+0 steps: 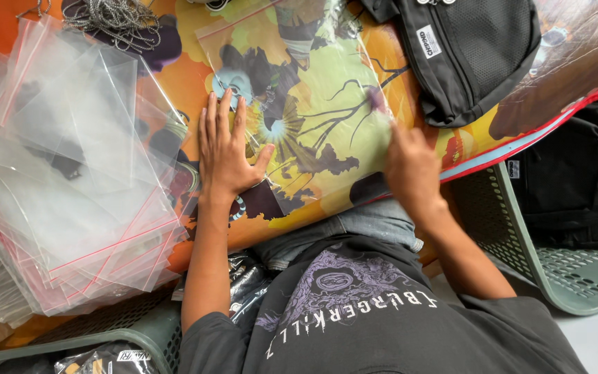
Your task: The person attaches a decorative keychain to a black bag, then places the bag into a clear plastic zip-lock bag. They use a purple comb to smooth the plastic and remove air before sealing the bag.
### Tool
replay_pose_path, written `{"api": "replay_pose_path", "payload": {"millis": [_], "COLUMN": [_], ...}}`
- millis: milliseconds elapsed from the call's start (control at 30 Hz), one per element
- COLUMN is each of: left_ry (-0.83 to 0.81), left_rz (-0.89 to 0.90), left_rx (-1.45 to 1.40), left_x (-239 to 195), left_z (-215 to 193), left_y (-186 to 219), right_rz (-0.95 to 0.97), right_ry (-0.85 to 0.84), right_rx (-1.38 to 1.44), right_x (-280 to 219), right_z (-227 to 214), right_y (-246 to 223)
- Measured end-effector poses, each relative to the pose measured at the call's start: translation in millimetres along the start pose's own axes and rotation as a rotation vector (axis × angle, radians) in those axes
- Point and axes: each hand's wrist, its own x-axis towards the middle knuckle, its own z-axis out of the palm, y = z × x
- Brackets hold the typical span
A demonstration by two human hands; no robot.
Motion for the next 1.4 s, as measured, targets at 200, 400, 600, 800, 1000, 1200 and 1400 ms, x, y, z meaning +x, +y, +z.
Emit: {"api": "replay_pose_path", "payload": {"millis": [200, 400, 600, 800, 1000, 1200, 1400], "left_ry": [0.001, 0.018, 0.034, 0.046, 0.075, -0.083, -0.159], "left_rz": [0.011, 0.024, 0.033, 0.046, 0.030, -0.060, -0.109], "left_rx": [-0.001, 0.018, 0.007, -0.002, -0.020, 0.050, 0.103], "left_x": [2, 2, 2, 1, 2, 4, 4], "left_z": [-3, -2, 0, 0, 3, -6, -5], "left_y": [2, 1, 0, 1, -2, 1, 0], "right_rz": [-0.057, 0.029, 0.071, 0.028, -0.030, -0.219, -0.563], "right_ry": [-0.110, 0.042, 0.074, 0.127, 0.183, 0.023, -0.112], "right_rx": [0.274, 0.105, 0.187, 0.290, 0.328, 0.337, 0.328], "right_x": [-36, -62, -85, -107, -117, -73, -65], "right_z": [-5, -2, -5, 3, 31, -4, 4], "right_y": [-4, 5, 26, 12, 30, 0, -14]}}
